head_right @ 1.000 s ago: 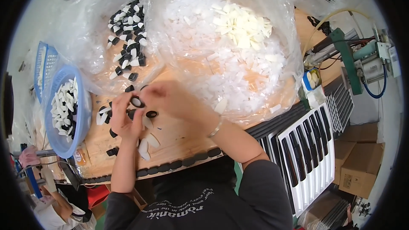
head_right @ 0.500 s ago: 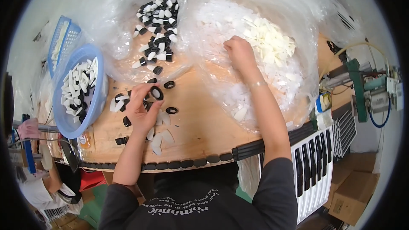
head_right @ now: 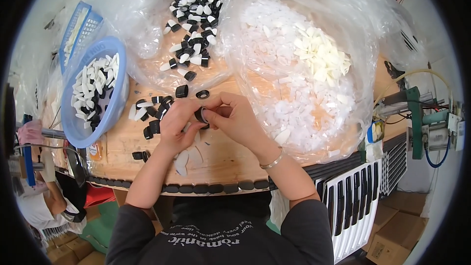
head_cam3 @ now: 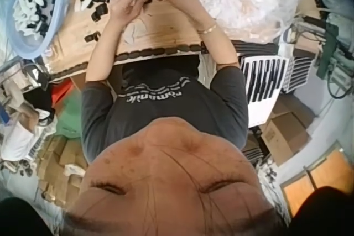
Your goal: Assembling black and white plastic components by hand at a workbench in an industrial setting.
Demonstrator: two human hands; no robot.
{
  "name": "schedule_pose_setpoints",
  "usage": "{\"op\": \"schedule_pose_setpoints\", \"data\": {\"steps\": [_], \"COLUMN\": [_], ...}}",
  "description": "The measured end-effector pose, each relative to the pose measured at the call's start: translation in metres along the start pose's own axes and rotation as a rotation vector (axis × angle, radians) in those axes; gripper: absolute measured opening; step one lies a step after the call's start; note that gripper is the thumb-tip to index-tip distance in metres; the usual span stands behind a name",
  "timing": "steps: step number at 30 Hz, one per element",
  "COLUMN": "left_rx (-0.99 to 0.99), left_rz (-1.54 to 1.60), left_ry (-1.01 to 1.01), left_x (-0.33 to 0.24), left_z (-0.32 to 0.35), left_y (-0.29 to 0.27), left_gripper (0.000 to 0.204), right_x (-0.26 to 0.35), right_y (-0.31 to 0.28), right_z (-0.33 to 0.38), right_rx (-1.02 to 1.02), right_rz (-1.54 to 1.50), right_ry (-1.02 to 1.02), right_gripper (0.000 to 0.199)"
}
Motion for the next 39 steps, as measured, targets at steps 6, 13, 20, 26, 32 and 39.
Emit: {"op": "schedule_pose_setpoints", "data": {"steps": [6, 13, 20, 26, 32, 39], "left_rx": [0.042, 0.088, 0.113, -0.171, 0.116, 0.021], "left_rz": [-0.037, -0.08, -0.039, 0.463, 0.771, 0.51], "left_ry": [0.031, -0.024, -0.164, -0.655, -0.835, -0.845], "left_x": [-0.009, -0.005, 0.004, 0.033, 0.022, 0.033], "left_z": [-0.001, -0.002, -0.002, 0.004, 0.01, 0.014], "left_y": [0.001, 0.001, -0.004, -0.032, -0.019, -0.022], "left_gripper": [0.041, 0.042, 0.048, 0.034, 0.014, 0.015], "right_x": [-0.014, -0.024, -0.017, 0.015, 0.016, 0.016], "right_y": [-0.003, -0.001, -0.011, -0.035, -0.018, -0.015], "right_z": [0.002, -0.005, -0.007, -0.02, -0.021, -0.027], "right_rx": [0.072, 0.0, -0.004, -0.025, -0.001, 0.005], "right_rz": [-0.131, -0.122, 0.181, 0.129, 0.062, 0.185], "right_ry": [0.017, -0.03, -0.079, 0.053, 0.073, 0.055], "right_gripper": [0.01, 0.01, 0.024, 0.022, 0.024, 0.027]}}
Point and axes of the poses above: each hand's wrist, its own z-axis away from the middle knuckle, its own y-axis out of the palm, x = y × z, the point moved 2 cm from there along -z, towards the middle knuckle, and after that the axes turned 6 degrees about x, right-handed, at the moved point
